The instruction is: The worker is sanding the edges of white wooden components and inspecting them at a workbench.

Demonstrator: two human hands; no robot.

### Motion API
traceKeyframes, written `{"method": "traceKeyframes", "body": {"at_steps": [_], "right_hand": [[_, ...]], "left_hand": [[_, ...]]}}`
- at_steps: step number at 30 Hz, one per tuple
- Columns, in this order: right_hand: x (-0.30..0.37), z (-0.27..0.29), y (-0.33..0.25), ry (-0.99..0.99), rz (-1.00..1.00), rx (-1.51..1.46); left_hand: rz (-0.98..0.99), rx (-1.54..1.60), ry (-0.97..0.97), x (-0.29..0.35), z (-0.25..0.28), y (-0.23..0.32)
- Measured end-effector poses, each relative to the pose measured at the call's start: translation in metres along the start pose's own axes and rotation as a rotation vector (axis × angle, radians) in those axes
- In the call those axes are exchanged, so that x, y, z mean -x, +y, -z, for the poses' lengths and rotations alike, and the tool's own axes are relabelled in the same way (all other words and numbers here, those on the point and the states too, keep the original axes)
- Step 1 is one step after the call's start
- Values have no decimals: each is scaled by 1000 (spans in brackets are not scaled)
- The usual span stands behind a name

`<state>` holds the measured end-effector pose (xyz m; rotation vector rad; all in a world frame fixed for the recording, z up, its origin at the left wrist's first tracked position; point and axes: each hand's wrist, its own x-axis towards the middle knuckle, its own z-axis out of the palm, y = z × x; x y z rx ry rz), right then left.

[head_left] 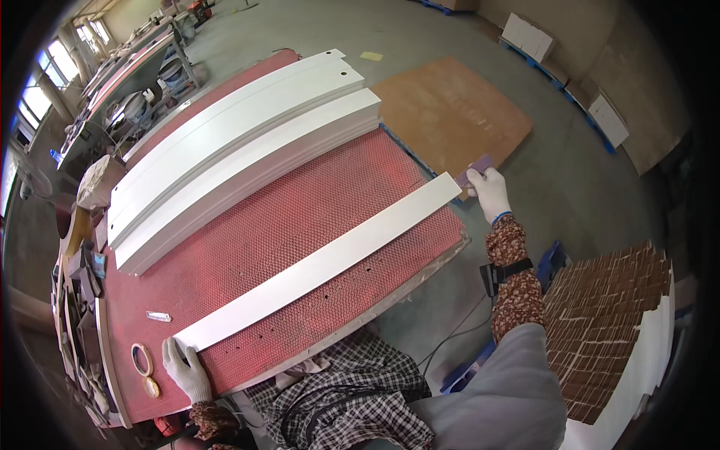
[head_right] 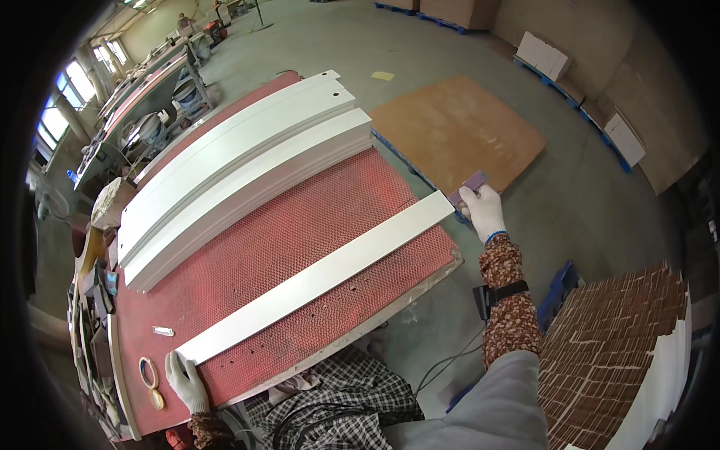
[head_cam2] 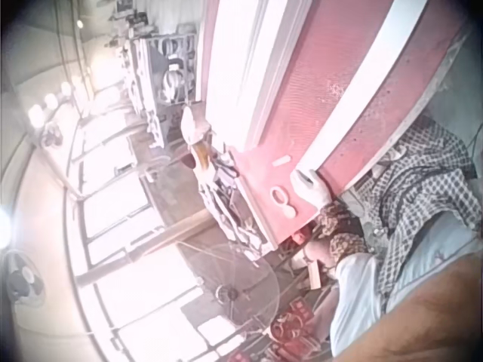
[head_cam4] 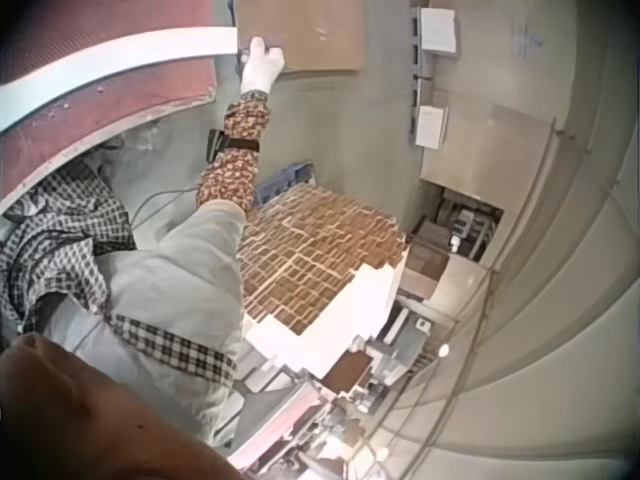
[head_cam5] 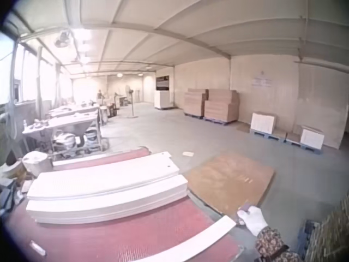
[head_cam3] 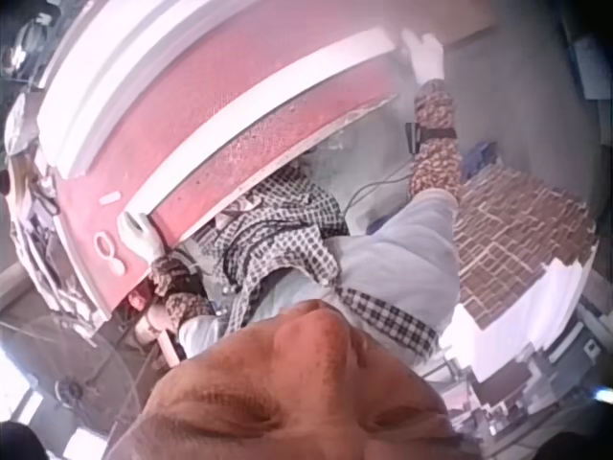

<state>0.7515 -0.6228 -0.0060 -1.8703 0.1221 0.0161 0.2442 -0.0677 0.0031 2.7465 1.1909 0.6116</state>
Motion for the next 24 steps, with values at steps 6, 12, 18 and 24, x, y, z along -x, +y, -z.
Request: {"method": "traceKeyframes", "body": {"at_steps": [6,12,18,24], "right_hand": [[-5,-14,-12,-48,75,47],[8,0,-8,-20,5,13],[17,17,3,-76,-6,49],[28,19,-5,-81,44,100]], "left_hand": [[13,11,-7,6,-1,-8],[-1,5,-10,2,-2,-10],[1,-4,-2,4,-6,-6],[-4,21,-3,7,-2,-14]]}}
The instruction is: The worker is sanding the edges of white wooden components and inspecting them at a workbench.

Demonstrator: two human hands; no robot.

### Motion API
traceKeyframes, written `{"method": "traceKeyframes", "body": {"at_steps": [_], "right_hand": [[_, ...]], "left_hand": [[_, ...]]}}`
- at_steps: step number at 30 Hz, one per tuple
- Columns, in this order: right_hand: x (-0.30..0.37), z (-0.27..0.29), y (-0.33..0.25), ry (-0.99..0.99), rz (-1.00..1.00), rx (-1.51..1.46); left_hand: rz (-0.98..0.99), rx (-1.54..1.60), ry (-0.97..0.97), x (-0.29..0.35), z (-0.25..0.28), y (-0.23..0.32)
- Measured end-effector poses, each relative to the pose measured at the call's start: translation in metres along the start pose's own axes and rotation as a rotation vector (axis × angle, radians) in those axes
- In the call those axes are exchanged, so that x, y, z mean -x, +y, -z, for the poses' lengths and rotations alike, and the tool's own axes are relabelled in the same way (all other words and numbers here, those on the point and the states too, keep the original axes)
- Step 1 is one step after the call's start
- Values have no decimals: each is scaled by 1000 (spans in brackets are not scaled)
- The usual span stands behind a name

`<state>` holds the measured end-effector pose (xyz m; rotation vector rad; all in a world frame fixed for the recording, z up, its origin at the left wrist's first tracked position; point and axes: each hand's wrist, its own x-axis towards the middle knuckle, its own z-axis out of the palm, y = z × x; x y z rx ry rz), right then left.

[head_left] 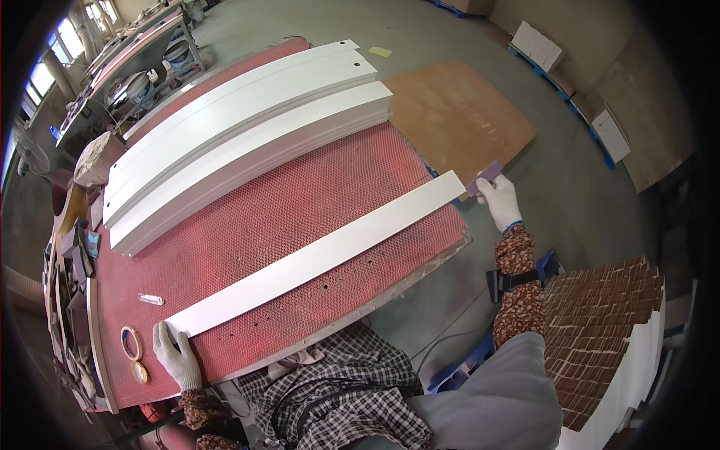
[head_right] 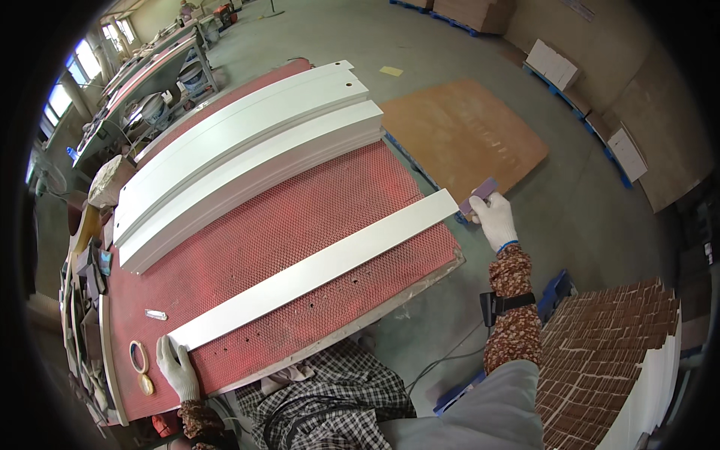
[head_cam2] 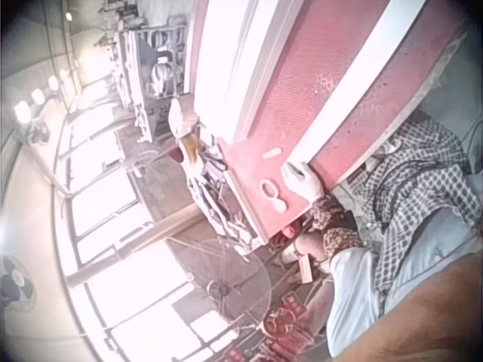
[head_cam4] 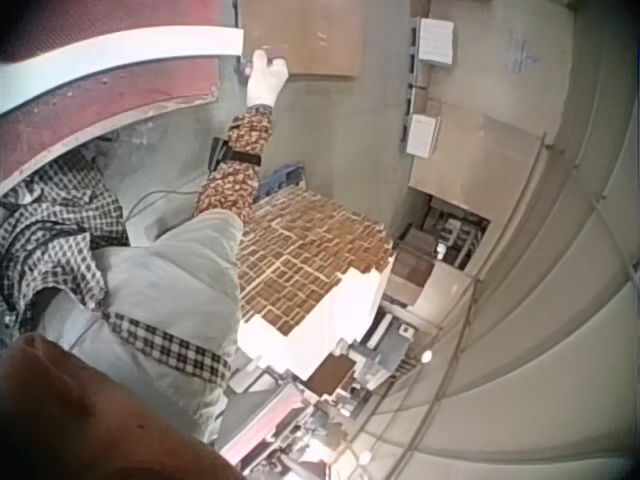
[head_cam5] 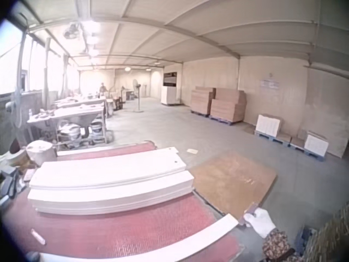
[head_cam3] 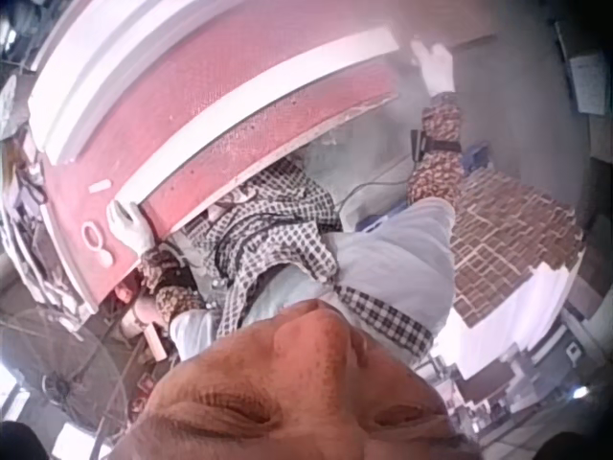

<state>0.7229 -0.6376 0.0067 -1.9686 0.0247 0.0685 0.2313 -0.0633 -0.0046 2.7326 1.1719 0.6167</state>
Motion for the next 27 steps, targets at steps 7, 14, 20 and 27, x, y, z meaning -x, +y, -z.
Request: {"method": "traceKeyframes", "body": {"at_steps": [7,14,20,27], "right_hand": [[2,-33,-6,-32,29,-78],[36,14,-14,-2,120,254],[41,-15,-31,-234,96,12],[50,-14,-33,-330,42,-36]], "left_hand": [[17,-12,50,10,11,-30],[-32,107,134,-2,20,-34],[123,91,325,23,49,-65],[259,11,336,29,70,-77]]}}
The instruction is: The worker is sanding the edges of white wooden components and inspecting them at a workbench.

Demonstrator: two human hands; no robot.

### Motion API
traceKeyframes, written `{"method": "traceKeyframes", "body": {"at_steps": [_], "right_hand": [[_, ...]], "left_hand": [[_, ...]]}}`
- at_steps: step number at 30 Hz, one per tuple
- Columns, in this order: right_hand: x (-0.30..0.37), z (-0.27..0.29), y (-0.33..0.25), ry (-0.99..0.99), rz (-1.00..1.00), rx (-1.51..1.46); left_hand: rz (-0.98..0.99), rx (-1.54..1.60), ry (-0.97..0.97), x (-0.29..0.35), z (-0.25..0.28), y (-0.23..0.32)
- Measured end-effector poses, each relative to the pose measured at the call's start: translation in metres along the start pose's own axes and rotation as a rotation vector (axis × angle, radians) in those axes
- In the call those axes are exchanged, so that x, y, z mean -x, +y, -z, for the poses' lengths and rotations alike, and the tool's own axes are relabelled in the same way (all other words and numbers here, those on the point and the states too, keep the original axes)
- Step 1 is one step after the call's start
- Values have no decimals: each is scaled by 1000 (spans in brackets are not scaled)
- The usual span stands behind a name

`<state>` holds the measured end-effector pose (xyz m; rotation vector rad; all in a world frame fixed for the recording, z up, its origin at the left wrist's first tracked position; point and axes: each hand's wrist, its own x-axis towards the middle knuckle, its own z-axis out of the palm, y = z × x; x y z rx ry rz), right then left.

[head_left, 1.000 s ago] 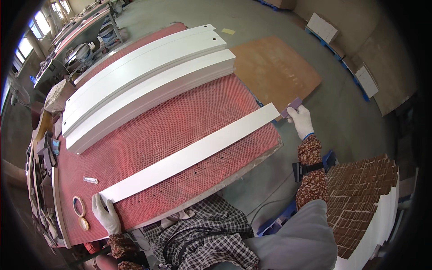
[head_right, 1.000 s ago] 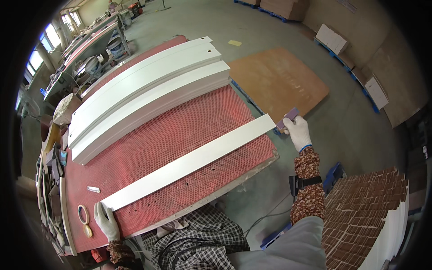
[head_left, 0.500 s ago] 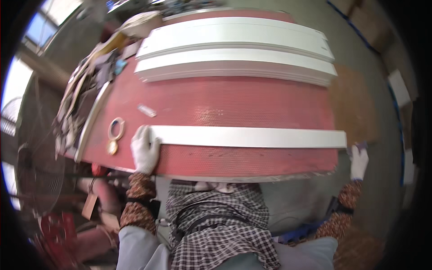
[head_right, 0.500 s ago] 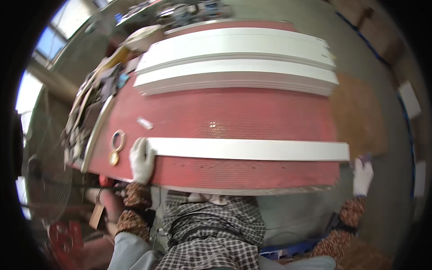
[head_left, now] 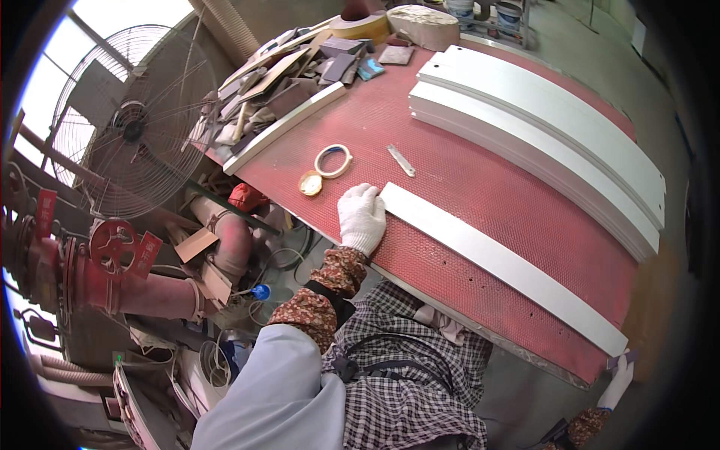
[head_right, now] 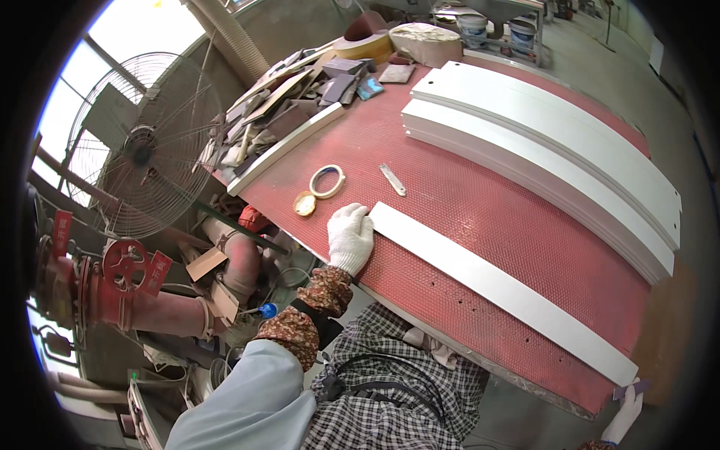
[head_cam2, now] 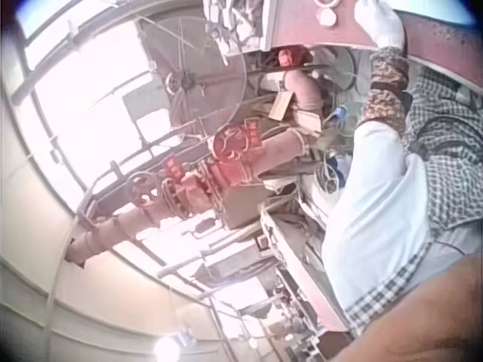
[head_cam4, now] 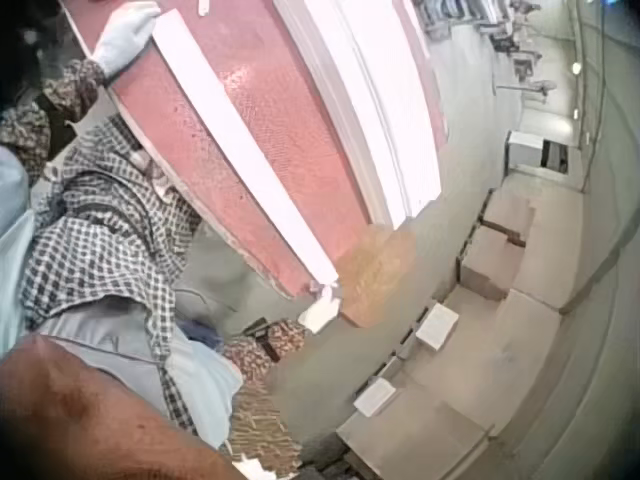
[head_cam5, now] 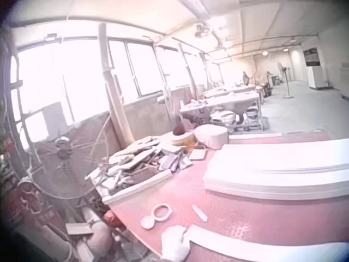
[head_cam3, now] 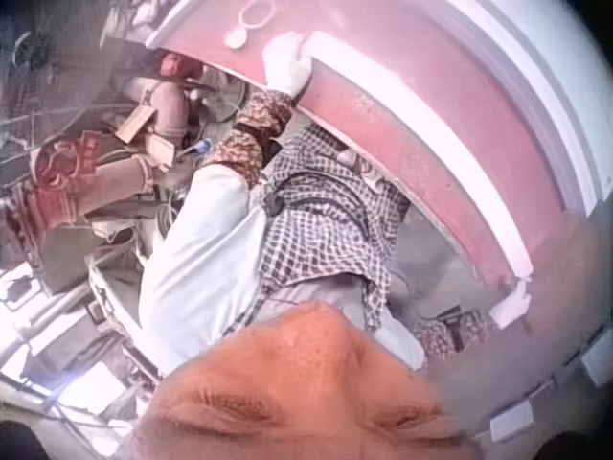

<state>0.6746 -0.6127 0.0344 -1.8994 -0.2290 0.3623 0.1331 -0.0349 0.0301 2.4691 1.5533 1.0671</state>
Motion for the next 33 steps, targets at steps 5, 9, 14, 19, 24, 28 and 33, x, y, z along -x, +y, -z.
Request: {"method": "traceKeyframes", "body": {"at_steps": [5,9,14,19,24,28,33], "right_hand": [[3,79,13,41,-38,165],[16,-43,-42,279,5,578],[-20,-32,-33,294,8,796],[16,-3,-40,262,-105,959],[-12,-12,-36,199,81,1313],[-27,-19,-34,87,149,1420],[-47,7,-26,230,-21,1342]], "left_hand": [[-117,121,49,4,-34,32],[-88,52,-181,2,-42,22],[-54,-2,-137,11,-44,35],[-57,-7,-192,18,-52,50],[-47,-15,-182,5,-63,59],[-45,-14,-197,7,-66,60],[-51,-8,-183,9,-57,61]]}}
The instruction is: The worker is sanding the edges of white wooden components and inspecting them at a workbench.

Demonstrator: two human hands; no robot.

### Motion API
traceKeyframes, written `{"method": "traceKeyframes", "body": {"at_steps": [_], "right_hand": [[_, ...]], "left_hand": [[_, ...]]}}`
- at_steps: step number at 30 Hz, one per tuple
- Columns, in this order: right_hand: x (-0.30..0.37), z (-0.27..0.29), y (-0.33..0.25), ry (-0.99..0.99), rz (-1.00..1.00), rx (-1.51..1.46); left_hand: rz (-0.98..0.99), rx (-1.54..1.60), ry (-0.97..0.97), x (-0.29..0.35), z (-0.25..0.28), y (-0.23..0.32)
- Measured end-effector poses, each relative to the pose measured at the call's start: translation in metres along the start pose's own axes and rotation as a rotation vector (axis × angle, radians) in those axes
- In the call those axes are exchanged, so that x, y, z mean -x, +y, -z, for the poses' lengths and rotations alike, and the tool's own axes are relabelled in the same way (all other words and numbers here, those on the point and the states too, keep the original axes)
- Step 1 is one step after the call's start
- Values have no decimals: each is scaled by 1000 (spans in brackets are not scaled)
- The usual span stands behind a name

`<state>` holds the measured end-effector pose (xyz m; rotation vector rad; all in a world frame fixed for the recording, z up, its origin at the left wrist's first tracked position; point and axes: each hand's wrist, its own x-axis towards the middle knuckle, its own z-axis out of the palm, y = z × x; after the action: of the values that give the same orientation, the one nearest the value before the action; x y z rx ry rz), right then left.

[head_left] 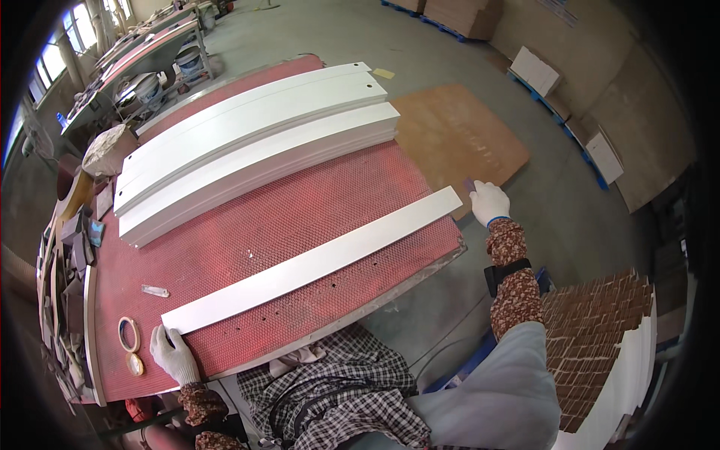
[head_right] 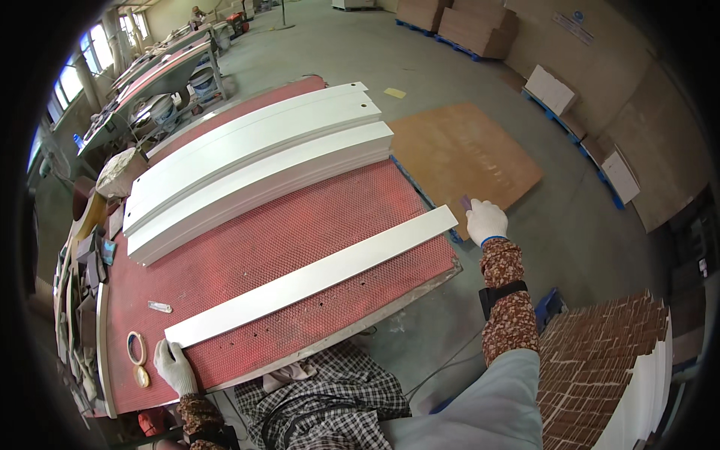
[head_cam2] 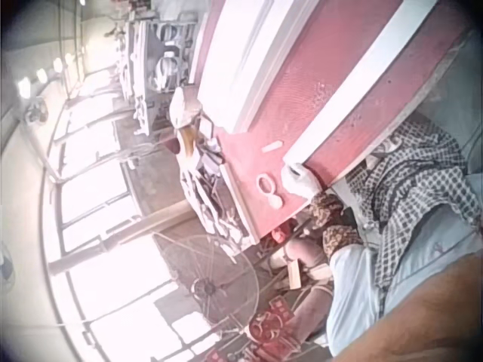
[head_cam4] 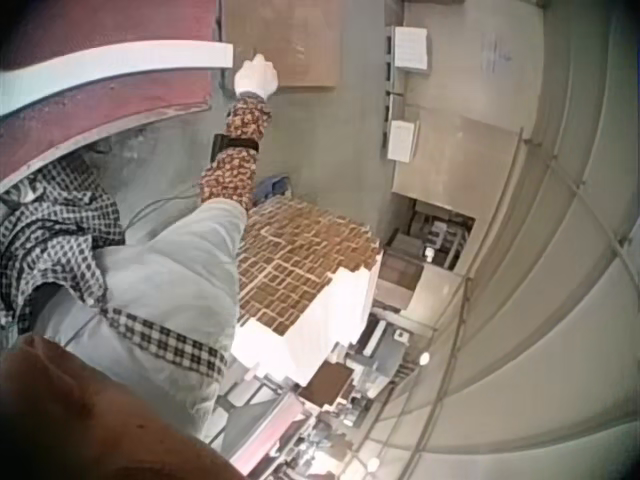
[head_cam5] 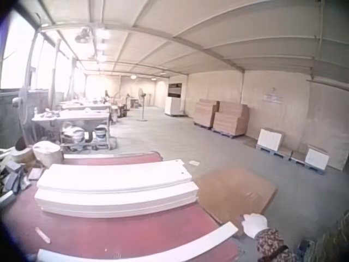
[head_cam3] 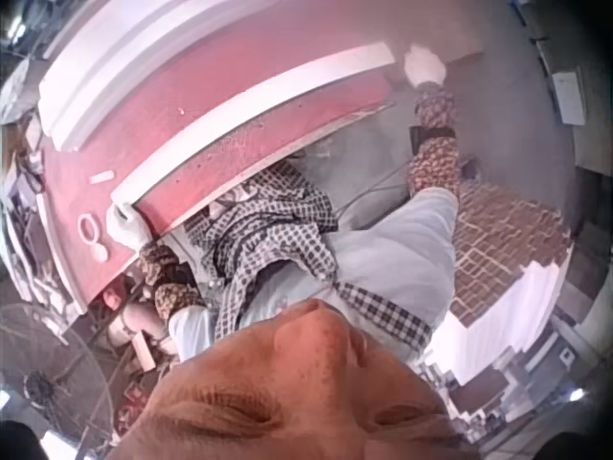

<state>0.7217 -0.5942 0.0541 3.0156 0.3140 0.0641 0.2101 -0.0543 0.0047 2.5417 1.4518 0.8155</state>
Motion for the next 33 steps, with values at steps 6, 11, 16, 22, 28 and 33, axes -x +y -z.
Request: {"method": "traceKeyframes", "body": {"at_steps": [6,11,16,22,28,33], "right_hand": [[-12,14,-12,-8,189,-38],[-5,6,-14,-60,60,-59],[23,-1,-22,-210,206,-938],[2,-24,68,-224,159,-1015],[-12,-36,62,-89,224,-962],[18,-24,112,-19,-87,-1120]], "left_hand": [[34,-40,36,15,18,1],[24,-37,10,23,25,-22],[-99,209,60,-3,38,-36],[-144,195,25,12,57,-58],[-87,275,-17,17,74,-81],[20,572,-107,12,59,-63]]}}
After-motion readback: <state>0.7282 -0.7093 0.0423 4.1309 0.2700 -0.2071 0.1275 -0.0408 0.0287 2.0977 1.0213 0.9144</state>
